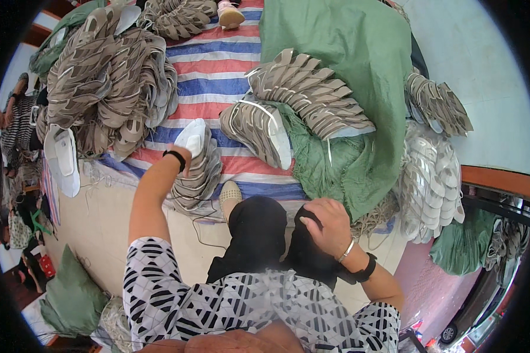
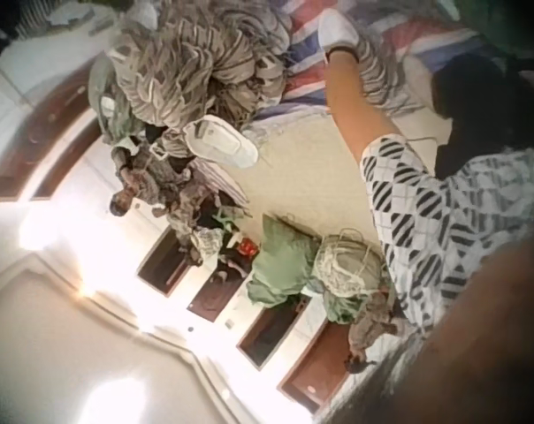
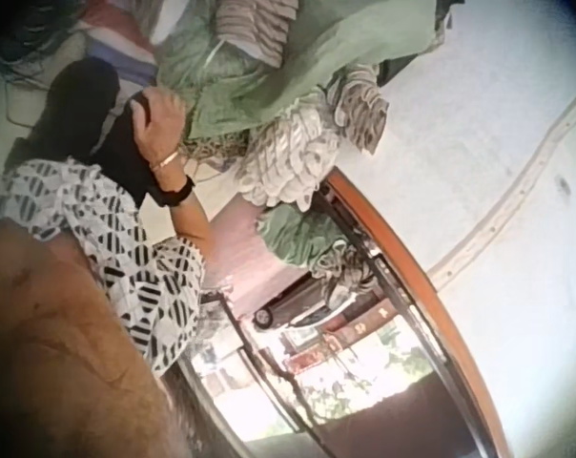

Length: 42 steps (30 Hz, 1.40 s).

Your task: The person sits on the floor and laces a beige sneaker by hand. They thread the laces through the eyelets, pull them tight, and tie a knot. The person then picks up a white shoe insole and places it inside the sneaker before continuing to adjust the laces.

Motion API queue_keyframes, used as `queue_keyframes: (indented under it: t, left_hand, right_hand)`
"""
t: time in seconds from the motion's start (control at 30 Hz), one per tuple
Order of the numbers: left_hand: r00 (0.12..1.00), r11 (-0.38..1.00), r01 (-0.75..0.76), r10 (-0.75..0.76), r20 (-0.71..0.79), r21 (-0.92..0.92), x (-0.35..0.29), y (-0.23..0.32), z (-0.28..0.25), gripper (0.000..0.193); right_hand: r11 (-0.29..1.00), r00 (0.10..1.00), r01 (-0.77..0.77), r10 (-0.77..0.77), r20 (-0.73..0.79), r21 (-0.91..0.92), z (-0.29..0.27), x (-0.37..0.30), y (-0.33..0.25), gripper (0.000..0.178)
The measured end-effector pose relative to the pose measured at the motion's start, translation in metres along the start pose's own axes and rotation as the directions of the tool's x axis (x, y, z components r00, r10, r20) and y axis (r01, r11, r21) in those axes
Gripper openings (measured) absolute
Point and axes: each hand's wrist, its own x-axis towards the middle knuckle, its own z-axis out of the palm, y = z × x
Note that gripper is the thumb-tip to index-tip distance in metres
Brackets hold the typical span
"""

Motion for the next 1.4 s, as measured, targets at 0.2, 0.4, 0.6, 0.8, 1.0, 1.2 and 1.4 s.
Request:
queue_keyframes:
  t: [0.2, 0.4, 0.6, 0.8, 1.0, 1.2, 1.4]
  left_hand:
    - [0.544, 0.892, -0.370, 0.435, -0.718, 0.261, 0.019, 0.130, -0.152, 0.030]
    - [0.732, 0.920, -0.245, 0.382, -0.564, 0.304, 0.066, 0.177, -0.155, 0.019]
    - [0.442, 0.803, -0.595, 0.347, -0.827, 0.019, -0.028, 0.210, -0.199, 0.020]
    - [0.624, -0.198, -0.780, -0.176, -0.761, -0.594, -0.172, 0.216, -0.233, 0.014]
    - [0.640, -0.688, -0.687, -0.418, -0.645, -0.236, -0.293, 0.197, -0.247, 0.029]
    - [0.719, -0.837, -0.522, -0.327, -0.613, -0.166, -0.351, 0.189, -0.209, 0.042]
    - [0.733, -0.536, -0.617, -0.127, -0.668, -0.576, -0.421, 0.145, -0.186, 0.040]
  right_hand:
    - [0.996, 1.000, -0.010, 0.012, -0.020, 0.084, -0.010, -0.008, 0.011, 0.023]
    - [0.992, 0.997, -0.022, 0.030, -0.065, 0.122, -0.018, -0.021, 0.016, 0.020]
    - [0.990, 0.986, 0.006, 0.017, -0.163, 0.142, -0.014, -0.026, 0.011, 0.016]
    - [0.982, 0.965, -0.042, 0.087, -0.249, 0.183, -0.006, -0.036, 0.011, 0.021]
    - [0.734, 0.919, -0.026, 0.284, -0.273, 0.678, 0.011, -0.040, 0.049, 0.046]
    - [-0.152, 0.910, -0.316, -0.329, 0.254, 0.937, -0.011, -0.029, -0.036, 0.043]
    - [0.375, 0.911, 0.053, 0.362, -0.199, 0.925, -0.033, -0.014, -0.041, 0.034]
